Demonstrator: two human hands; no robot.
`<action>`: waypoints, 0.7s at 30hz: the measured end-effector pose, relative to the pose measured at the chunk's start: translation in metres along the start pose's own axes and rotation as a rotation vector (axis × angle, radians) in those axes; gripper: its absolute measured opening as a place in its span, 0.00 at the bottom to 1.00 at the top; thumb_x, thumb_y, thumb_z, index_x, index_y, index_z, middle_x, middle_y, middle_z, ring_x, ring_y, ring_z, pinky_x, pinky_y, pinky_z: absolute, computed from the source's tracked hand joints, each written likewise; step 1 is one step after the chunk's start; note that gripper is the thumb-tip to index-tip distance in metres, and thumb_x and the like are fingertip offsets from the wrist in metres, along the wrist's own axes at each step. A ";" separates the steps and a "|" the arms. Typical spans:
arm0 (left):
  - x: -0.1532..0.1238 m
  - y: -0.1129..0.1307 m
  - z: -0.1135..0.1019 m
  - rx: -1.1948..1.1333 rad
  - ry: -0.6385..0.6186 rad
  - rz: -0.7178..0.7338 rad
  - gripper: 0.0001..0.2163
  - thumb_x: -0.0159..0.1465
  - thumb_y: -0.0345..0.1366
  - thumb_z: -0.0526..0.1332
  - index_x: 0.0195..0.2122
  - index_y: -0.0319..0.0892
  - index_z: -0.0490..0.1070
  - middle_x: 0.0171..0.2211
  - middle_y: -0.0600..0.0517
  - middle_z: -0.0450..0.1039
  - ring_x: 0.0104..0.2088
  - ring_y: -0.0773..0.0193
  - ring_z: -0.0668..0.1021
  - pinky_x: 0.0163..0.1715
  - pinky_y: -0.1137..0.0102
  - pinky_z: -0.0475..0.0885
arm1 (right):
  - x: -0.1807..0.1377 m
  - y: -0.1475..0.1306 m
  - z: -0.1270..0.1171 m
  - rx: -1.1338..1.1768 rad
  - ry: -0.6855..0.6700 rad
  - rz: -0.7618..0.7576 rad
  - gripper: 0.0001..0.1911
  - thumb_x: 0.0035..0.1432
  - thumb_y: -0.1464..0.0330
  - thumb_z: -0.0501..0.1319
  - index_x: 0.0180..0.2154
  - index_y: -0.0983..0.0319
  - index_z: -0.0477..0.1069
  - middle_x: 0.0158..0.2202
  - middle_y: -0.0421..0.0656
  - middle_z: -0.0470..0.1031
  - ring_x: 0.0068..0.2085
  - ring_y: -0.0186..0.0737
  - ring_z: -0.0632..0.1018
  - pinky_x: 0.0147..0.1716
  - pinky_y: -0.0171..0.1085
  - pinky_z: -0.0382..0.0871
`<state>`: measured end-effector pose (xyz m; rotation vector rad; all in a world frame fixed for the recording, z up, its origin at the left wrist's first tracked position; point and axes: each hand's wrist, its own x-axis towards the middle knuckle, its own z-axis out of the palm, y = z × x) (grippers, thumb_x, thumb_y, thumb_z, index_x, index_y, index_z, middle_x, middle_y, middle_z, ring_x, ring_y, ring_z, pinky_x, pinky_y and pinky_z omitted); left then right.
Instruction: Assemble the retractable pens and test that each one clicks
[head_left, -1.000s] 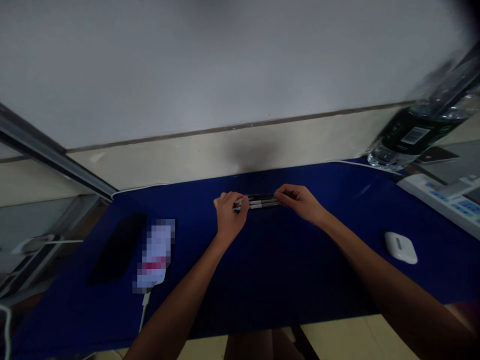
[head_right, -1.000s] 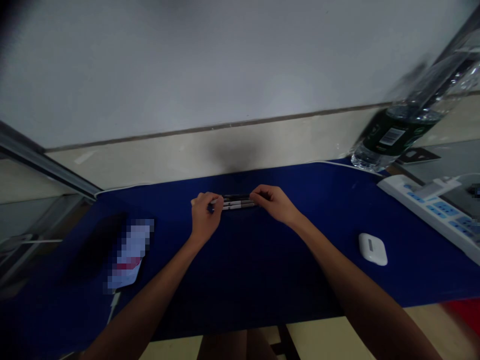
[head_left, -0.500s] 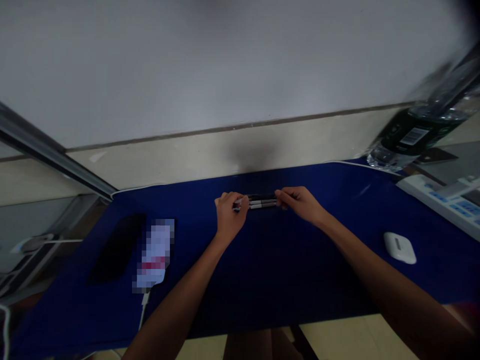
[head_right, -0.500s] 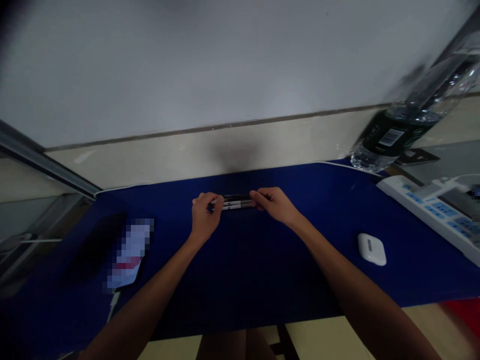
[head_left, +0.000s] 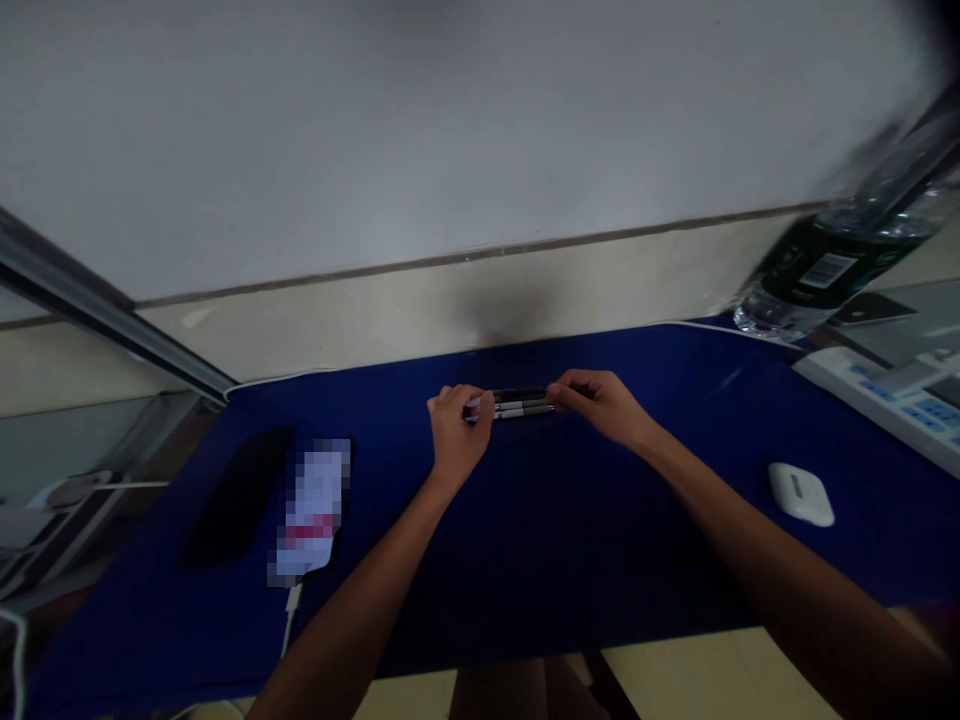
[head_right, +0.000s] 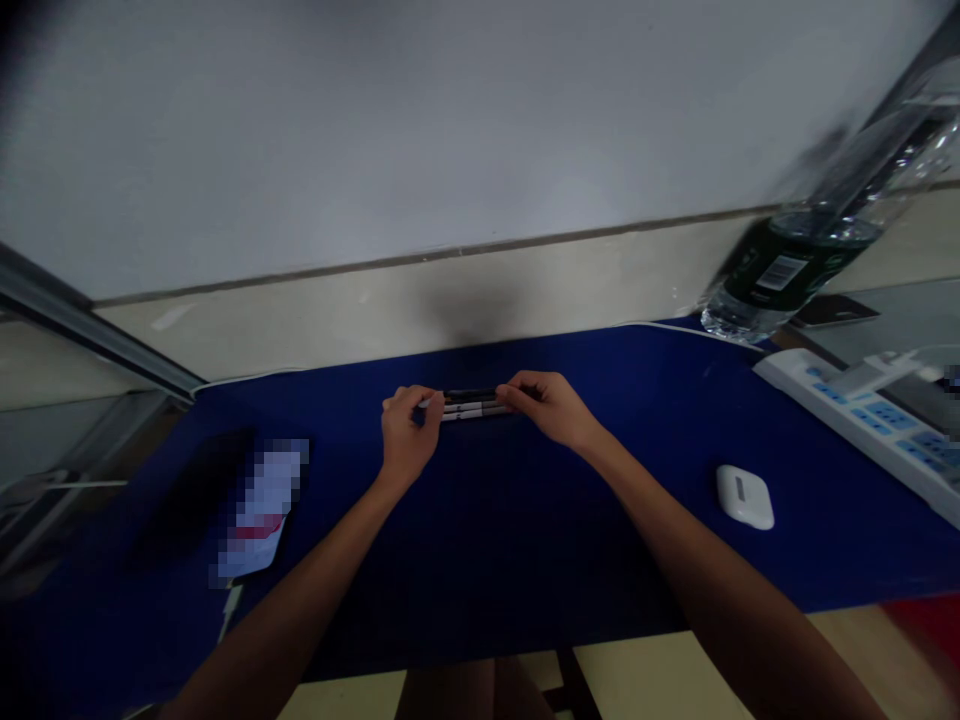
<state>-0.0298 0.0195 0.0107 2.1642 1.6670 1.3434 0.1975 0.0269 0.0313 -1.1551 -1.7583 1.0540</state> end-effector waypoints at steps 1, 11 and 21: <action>0.000 0.000 0.000 0.000 -0.001 -0.002 0.10 0.66 0.38 0.56 0.27 0.44 0.69 0.25 0.55 0.72 0.30 0.63 0.72 0.38 0.65 0.61 | 0.000 0.000 0.000 -0.009 -0.003 0.004 0.17 0.59 0.54 0.59 0.30 0.60 0.74 0.26 0.41 0.74 0.28 0.37 0.73 0.28 0.36 0.65; 0.002 0.001 0.000 0.003 -0.013 -0.034 0.11 0.66 0.39 0.56 0.27 0.44 0.69 0.25 0.54 0.72 0.30 0.62 0.73 0.39 0.64 0.62 | 0.001 0.004 0.000 0.013 0.012 -0.021 0.14 0.57 0.55 0.62 0.35 0.60 0.75 0.29 0.42 0.76 0.30 0.38 0.74 0.30 0.37 0.67; 0.001 0.001 0.000 0.011 0.003 -0.004 0.11 0.66 0.39 0.57 0.27 0.44 0.69 0.24 0.55 0.71 0.30 0.63 0.72 0.38 0.65 0.60 | 0.000 0.002 0.005 0.017 0.029 -0.001 0.15 0.61 0.56 0.58 0.35 0.60 0.74 0.27 0.41 0.73 0.28 0.36 0.72 0.28 0.35 0.64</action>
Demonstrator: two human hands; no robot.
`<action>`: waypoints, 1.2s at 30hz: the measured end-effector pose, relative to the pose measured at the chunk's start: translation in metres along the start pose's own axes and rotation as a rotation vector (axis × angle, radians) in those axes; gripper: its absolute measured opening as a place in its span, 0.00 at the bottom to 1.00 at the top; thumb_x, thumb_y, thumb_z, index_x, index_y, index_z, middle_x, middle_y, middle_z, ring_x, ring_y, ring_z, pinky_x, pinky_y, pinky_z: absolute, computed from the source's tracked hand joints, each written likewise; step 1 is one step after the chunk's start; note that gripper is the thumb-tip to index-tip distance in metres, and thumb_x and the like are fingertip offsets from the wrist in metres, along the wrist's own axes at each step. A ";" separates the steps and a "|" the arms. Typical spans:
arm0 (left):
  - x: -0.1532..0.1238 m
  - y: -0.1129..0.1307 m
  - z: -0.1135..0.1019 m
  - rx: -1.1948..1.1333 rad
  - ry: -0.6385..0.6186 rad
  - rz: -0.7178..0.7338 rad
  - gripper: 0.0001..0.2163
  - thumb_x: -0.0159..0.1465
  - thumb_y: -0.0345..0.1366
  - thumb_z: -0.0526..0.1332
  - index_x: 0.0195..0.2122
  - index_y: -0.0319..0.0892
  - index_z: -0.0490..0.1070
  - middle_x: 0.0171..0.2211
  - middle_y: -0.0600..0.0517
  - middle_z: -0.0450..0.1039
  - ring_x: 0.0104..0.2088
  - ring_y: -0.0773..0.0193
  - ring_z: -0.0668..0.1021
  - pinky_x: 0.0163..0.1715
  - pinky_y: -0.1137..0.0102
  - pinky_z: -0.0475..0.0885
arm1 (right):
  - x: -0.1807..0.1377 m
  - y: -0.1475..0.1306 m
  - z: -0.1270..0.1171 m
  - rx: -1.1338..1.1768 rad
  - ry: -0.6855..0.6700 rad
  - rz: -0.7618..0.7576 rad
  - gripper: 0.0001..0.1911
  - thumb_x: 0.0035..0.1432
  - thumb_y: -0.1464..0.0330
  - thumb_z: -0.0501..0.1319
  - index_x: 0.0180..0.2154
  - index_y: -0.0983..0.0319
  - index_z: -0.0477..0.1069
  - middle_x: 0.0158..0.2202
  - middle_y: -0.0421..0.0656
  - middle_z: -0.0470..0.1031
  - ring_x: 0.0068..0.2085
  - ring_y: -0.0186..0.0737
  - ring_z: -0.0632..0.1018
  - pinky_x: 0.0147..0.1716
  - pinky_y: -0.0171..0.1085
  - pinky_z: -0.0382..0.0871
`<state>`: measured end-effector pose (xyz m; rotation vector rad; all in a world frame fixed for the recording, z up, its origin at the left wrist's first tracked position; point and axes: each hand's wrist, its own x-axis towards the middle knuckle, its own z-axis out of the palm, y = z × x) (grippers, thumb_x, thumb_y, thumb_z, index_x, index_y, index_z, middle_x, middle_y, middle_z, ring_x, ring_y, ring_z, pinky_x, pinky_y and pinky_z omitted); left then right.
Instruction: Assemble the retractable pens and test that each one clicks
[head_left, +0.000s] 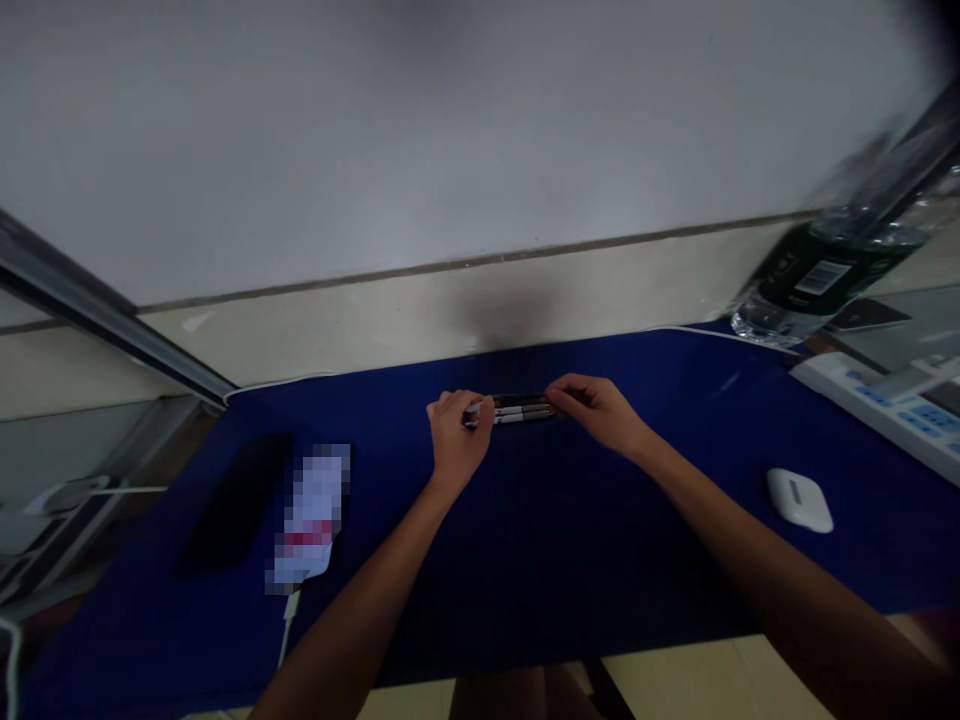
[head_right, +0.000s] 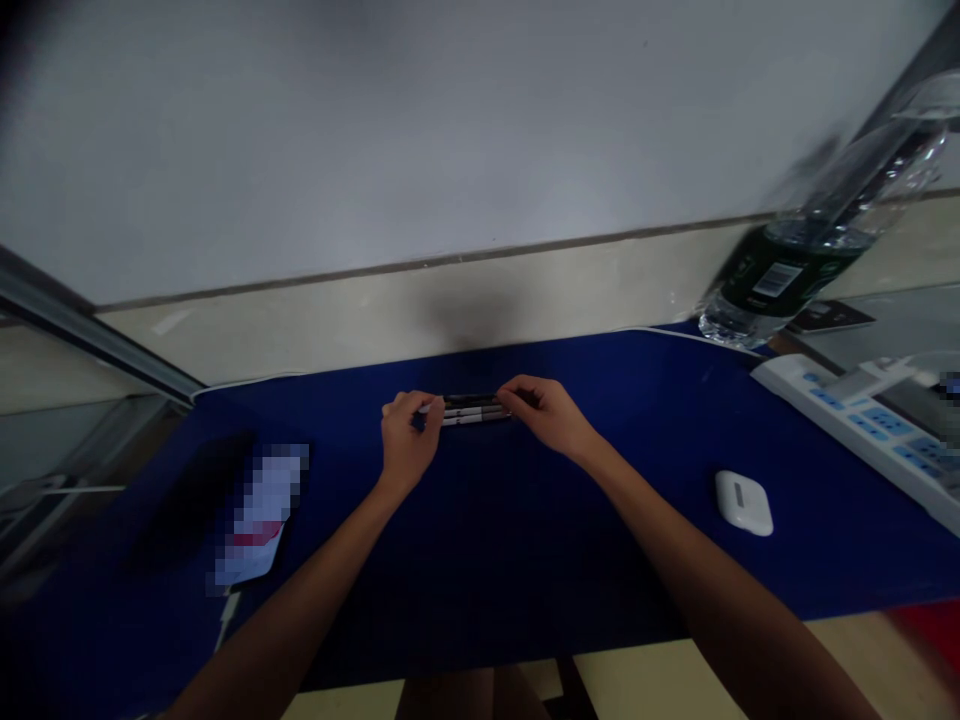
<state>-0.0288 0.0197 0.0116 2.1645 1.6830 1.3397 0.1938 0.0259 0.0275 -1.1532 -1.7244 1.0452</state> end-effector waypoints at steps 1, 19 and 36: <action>0.000 0.000 0.000 0.002 0.001 -0.003 0.10 0.66 0.38 0.57 0.27 0.44 0.69 0.24 0.54 0.71 0.31 0.62 0.72 0.38 0.65 0.60 | 0.000 0.001 0.000 -0.001 0.005 0.001 0.14 0.60 0.57 0.59 0.37 0.60 0.74 0.28 0.41 0.73 0.28 0.36 0.72 0.27 0.35 0.64; 0.000 -0.001 0.001 0.035 0.036 0.024 0.10 0.66 0.37 0.57 0.27 0.43 0.70 0.23 0.55 0.70 0.30 0.63 0.71 0.38 0.66 0.59 | 0.002 0.004 0.003 0.020 0.010 -0.021 0.12 0.58 0.58 0.61 0.35 0.60 0.73 0.29 0.41 0.73 0.27 0.35 0.71 0.27 0.35 0.62; 0.001 -0.002 0.002 0.012 0.024 0.012 0.10 0.65 0.38 0.58 0.27 0.43 0.71 0.24 0.55 0.71 0.29 0.63 0.72 0.37 0.66 0.60 | 0.002 0.002 0.002 0.086 0.042 -0.002 0.11 0.56 0.60 0.64 0.36 0.61 0.74 0.31 0.41 0.75 0.31 0.37 0.74 0.31 0.36 0.66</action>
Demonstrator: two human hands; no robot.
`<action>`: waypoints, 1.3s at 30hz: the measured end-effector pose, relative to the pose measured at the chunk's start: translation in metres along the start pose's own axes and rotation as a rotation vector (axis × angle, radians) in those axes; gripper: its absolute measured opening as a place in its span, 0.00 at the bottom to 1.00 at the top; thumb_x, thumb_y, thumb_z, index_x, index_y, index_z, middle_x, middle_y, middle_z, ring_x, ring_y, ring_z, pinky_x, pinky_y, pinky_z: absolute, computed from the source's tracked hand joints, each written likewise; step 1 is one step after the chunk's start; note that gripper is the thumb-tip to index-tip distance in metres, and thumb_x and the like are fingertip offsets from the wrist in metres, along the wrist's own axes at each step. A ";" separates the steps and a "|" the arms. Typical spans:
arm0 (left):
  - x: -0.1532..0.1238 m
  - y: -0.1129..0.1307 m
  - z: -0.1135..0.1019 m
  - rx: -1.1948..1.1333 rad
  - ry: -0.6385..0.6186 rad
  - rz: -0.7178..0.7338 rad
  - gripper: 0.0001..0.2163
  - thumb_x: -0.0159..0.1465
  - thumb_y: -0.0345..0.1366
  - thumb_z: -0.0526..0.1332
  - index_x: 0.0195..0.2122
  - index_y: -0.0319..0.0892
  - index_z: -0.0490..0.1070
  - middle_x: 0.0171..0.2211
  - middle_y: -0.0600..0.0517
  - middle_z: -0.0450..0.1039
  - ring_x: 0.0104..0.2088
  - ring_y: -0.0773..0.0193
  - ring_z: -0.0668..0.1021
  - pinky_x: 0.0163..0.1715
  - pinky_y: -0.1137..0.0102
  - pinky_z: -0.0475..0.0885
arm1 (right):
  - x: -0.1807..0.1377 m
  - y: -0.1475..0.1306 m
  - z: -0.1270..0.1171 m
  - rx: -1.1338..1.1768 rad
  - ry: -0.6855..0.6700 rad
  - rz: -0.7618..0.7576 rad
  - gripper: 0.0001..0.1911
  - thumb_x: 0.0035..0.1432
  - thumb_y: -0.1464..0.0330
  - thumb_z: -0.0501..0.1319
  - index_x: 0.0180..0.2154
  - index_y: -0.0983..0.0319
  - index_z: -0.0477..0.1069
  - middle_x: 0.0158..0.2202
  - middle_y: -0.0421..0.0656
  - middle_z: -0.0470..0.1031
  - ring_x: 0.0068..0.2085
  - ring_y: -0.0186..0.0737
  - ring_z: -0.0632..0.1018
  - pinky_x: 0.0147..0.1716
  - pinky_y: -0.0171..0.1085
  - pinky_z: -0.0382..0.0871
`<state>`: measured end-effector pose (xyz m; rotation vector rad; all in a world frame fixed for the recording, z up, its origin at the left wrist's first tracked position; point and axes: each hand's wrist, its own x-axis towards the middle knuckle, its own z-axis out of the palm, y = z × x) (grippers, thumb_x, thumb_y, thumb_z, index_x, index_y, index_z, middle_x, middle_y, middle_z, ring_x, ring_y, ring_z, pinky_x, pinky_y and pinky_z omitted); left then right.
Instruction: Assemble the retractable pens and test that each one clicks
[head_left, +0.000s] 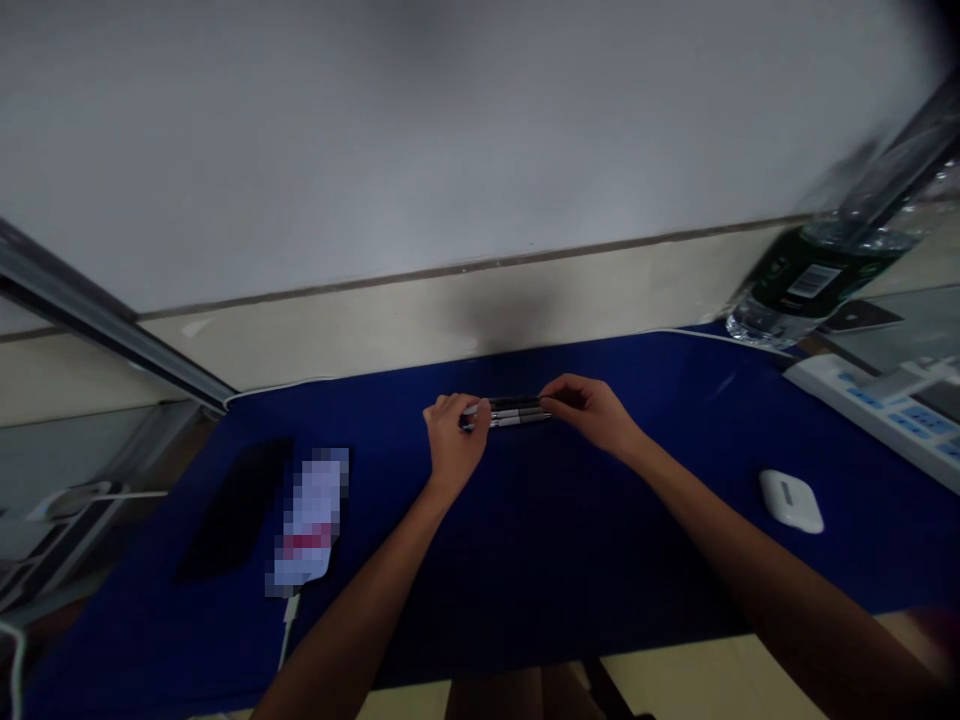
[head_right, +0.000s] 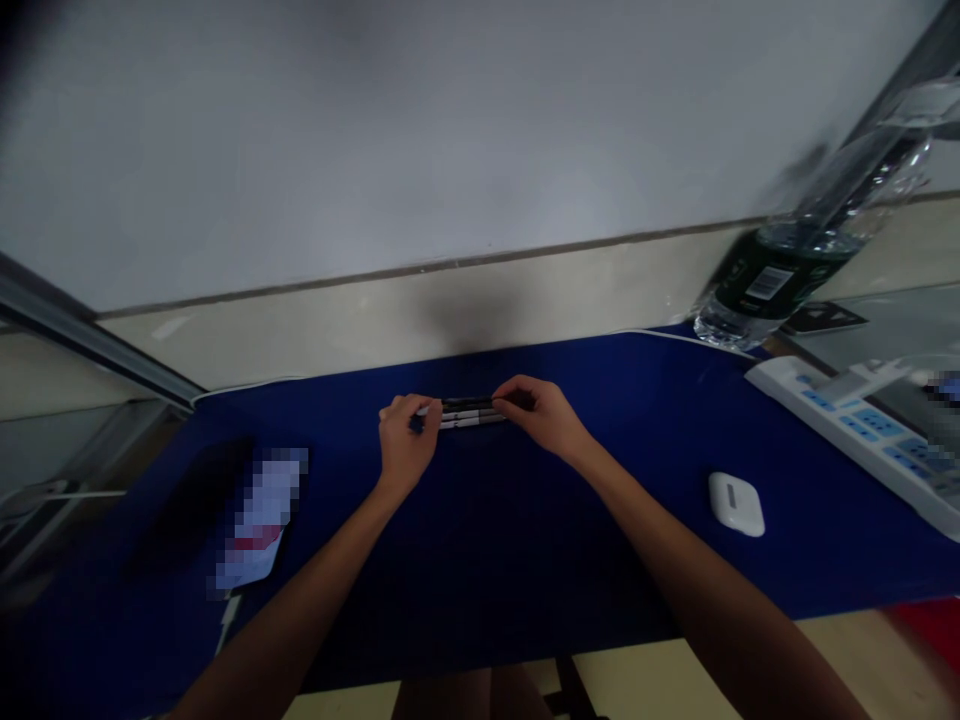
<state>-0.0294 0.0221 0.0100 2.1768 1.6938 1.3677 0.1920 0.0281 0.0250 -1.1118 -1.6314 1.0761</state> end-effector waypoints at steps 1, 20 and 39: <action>0.000 0.000 0.000 0.002 0.000 0.002 0.10 0.66 0.38 0.58 0.27 0.43 0.71 0.24 0.54 0.71 0.30 0.63 0.72 0.37 0.66 0.60 | 0.000 0.000 0.000 0.004 0.002 0.001 0.11 0.56 0.60 0.64 0.36 0.60 0.74 0.31 0.41 0.75 0.32 0.38 0.75 0.31 0.36 0.66; -0.001 0.001 0.000 -0.018 -0.019 0.006 0.10 0.66 0.38 0.57 0.28 0.43 0.70 0.25 0.54 0.72 0.31 0.63 0.72 0.38 0.66 0.61 | 0.002 0.000 -0.005 -0.038 -0.008 0.042 0.14 0.59 0.57 0.61 0.32 0.61 0.74 0.24 0.39 0.71 0.26 0.35 0.71 0.27 0.36 0.62; -0.001 0.000 0.000 -0.023 -0.021 -0.019 0.09 0.65 0.37 0.58 0.28 0.43 0.71 0.26 0.54 0.73 0.32 0.63 0.73 0.38 0.66 0.61 | 0.001 0.002 -0.002 0.015 -0.006 0.038 0.13 0.54 0.59 0.66 0.36 0.61 0.74 0.31 0.41 0.76 0.31 0.36 0.74 0.32 0.36 0.65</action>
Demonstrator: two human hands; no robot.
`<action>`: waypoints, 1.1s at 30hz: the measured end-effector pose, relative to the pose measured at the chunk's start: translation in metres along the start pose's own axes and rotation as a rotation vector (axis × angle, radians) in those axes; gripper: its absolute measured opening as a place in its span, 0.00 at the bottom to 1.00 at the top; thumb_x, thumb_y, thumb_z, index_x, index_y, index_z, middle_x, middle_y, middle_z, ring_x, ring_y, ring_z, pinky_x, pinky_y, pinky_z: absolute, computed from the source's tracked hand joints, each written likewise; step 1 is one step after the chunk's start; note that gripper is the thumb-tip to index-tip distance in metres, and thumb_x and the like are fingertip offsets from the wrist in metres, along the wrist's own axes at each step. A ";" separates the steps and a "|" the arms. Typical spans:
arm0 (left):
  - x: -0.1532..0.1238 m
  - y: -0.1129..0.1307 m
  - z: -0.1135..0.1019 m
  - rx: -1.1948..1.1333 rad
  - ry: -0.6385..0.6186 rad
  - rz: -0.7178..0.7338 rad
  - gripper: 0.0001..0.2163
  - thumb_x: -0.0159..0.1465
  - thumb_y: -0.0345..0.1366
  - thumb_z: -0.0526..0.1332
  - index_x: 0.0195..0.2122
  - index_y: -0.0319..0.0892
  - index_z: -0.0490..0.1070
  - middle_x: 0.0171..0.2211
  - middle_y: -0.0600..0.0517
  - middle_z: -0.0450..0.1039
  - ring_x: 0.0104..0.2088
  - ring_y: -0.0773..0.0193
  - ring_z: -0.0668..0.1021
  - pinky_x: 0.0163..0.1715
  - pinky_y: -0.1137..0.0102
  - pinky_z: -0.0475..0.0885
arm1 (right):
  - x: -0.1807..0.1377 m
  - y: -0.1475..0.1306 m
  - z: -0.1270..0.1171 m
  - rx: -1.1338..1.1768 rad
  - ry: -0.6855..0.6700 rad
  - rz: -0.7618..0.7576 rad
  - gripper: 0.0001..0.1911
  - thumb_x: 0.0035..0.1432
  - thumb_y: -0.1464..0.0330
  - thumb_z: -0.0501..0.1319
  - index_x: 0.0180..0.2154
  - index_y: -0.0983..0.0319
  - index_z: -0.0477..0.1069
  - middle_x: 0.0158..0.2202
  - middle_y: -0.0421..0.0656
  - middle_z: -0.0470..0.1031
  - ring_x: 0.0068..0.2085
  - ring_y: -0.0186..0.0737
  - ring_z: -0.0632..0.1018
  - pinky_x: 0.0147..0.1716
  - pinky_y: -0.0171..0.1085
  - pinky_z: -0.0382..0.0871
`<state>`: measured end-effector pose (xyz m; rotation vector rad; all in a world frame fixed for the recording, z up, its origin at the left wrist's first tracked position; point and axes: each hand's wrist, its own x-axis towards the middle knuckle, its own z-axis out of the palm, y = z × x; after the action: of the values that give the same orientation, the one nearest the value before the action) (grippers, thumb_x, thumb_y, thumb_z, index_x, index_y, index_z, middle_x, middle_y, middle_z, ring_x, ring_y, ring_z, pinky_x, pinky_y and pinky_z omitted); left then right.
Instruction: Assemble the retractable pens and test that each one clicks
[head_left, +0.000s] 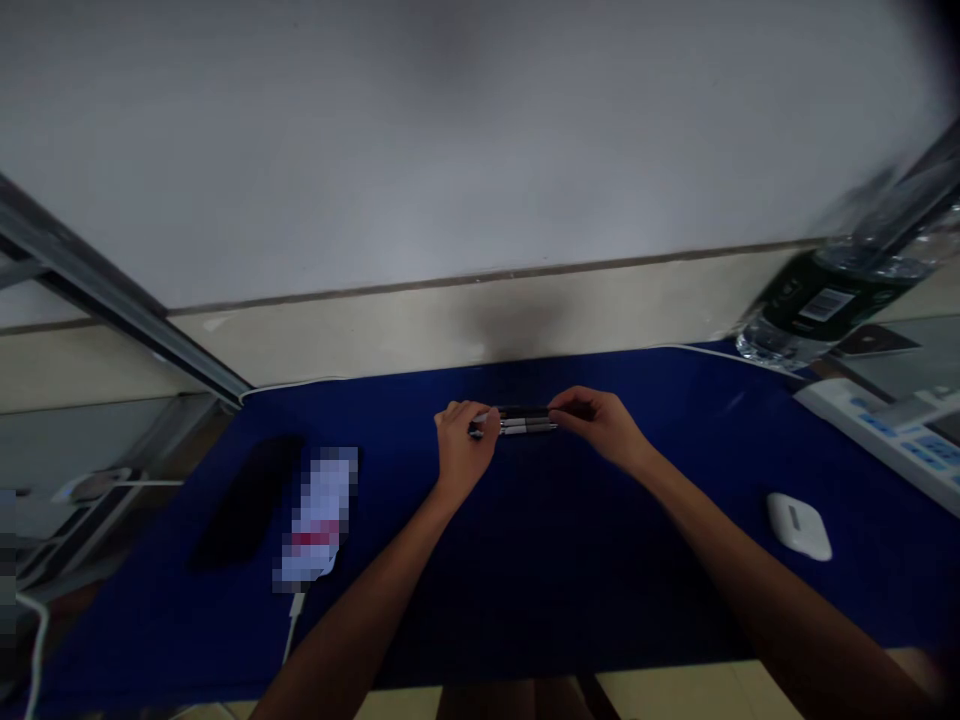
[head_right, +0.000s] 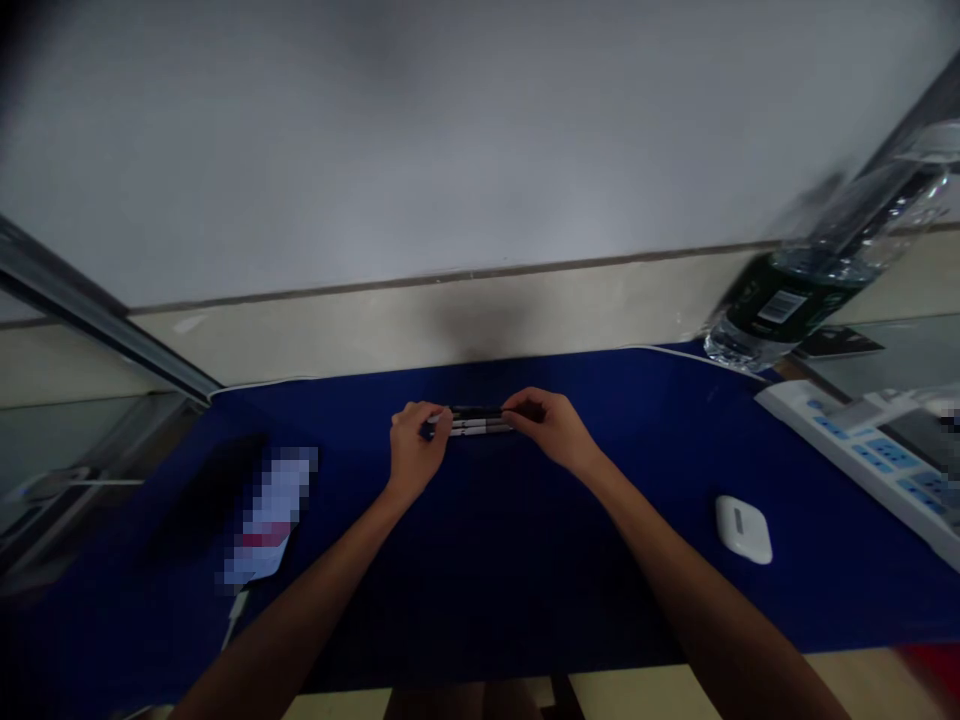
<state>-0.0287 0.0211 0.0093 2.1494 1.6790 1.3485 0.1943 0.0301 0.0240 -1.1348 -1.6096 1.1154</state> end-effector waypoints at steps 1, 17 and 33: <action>0.000 0.000 0.000 -0.002 -0.002 0.001 0.09 0.65 0.37 0.58 0.28 0.43 0.71 0.26 0.54 0.73 0.32 0.63 0.73 0.38 0.66 0.61 | 0.000 0.000 0.000 -0.011 0.000 0.002 0.13 0.54 0.58 0.65 0.36 0.61 0.74 0.30 0.41 0.75 0.30 0.36 0.74 0.31 0.36 0.65; 0.001 0.001 -0.001 -0.015 -0.014 -0.004 0.09 0.65 0.37 0.58 0.27 0.43 0.71 0.26 0.54 0.73 0.31 0.63 0.73 0.38 0.65 0.62 | 0.001 0.002 0.000 -0.043 0.015 0.011 0.13 0.55 0.57 0.64 0.35 0.60 0.74 0.29 0.41 0.74 0.28 0.36 0.72 0.28 0.36 0.63; 0.000 0.003 -0.001 0.004 -0.021 0.005 0.09 0.65 0.37 0.57 0.27 0.44 0.71 0.26 0.54 0.74 0.31 0.62 0.73 0.39 0.64 0.62 | -0.003 -0.003 0.000 -0.106 0.027 0.008 0.18 0.60 0.54 0.59 0.27 0.61 0.72 0.22 0.39 0.68 0.23 0.33 0.65 0.23 0.35 0.56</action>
<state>-0.0270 0.0193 0.0121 2.1637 1.6707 1.3206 0.1946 0.0266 0.0269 -1.2213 -1.6609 1.0251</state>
